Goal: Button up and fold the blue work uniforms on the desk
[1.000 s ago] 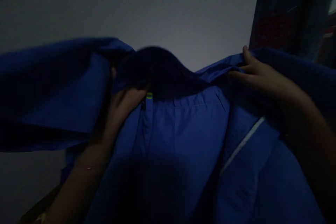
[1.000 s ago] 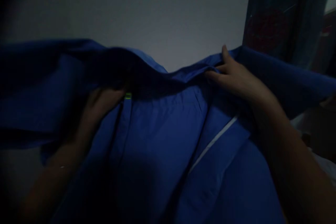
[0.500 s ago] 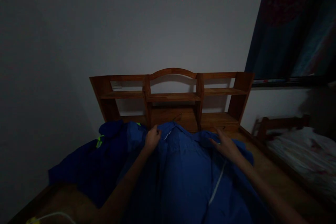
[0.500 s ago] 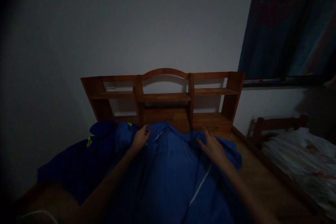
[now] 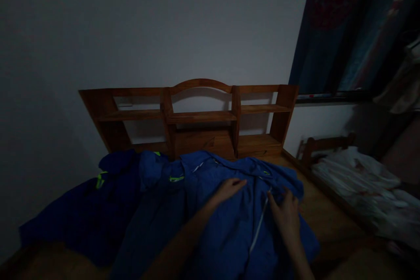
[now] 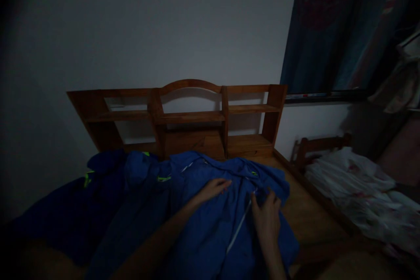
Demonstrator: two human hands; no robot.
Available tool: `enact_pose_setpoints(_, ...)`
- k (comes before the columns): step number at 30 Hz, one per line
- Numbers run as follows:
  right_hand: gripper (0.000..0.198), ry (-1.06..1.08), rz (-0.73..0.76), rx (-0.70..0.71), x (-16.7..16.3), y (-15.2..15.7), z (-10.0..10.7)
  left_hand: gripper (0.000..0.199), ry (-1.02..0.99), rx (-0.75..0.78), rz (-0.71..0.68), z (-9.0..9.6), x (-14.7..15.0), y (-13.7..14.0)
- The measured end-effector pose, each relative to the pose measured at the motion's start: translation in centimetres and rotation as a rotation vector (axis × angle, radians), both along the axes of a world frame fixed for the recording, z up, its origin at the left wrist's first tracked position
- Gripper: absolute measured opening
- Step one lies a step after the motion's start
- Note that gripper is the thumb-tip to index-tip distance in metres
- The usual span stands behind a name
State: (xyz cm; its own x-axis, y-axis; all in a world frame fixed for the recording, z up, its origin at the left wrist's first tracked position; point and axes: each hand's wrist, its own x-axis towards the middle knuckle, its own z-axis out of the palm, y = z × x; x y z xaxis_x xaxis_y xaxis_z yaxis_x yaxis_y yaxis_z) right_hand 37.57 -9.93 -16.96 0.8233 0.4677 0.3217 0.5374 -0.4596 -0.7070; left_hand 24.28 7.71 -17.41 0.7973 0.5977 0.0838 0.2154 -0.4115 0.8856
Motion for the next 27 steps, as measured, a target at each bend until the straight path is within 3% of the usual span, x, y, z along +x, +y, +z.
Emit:
enact_pose_setpoints(3,0.077,-0.039,-0.051,-0.117,1.4,0.6,-0.3,0.050,-0.133,-0.235,-0.009,-0.9,-0.6,1.2)
enact_pose_setpoints(7,0.049,0.037,0.103,-0.229,3.5,1.0,-0.3,0.048,-0.370,-0.317,0.041,-1.9,-2.0,1.1)
enact_pose_setpoints(10,0.044,0.025,0.118,-0.078,4.0,1.4,0.7,0.050,-0.393,-0.328,0.044,-1.7,-2.3,0.5)
enact_pose_setpoints(12,0.048,0.149,0.204,0.074,3.6,1.6,1.8,0.050,-0.357,-0.330,0.037,-0.9,-1.9,-0.2)
enact_pose_setpoints(16,0.054,0.488,0.546,0.297,1.3,1.5,4.5,0.055,-0.310,-0.521,0.002,1.9,-0.1,-1.9)
enact_pose_setpoints(19,0.048,0.480,0.805,0.280,-0.9,0.9,6.3,0.059,-0.324,-0.673,-0.067,3.4,1.4,-2.8)
enact_pose_setpoints(21,0.044,0.436,0.952,0.214,-2.2,0.3,7.0,0.057,-0.351,-0.646,-0.039,3.5,2.2,-2.8)
enact_pose_setpoints(23,0.040,0.399,1.012,0.177,-3.3,-0.4,6.8,0.071,-0.397,-0.564,0.110,3.0,2.8,-2.1)
enact_pose_setpoints(25,0.040,0.386,0.936,0.218,-4.2,-1.0,5.7,0.077,-0.433,-0.487,0.261,2.1,3.1,-1.0)
enact_pose_setpoints(27,0.052,0.409,0.806,0.294,-5.0,-1.6,4.1,0.069,-0.461,-0.421,0.335,1.2,2.9,0.2)
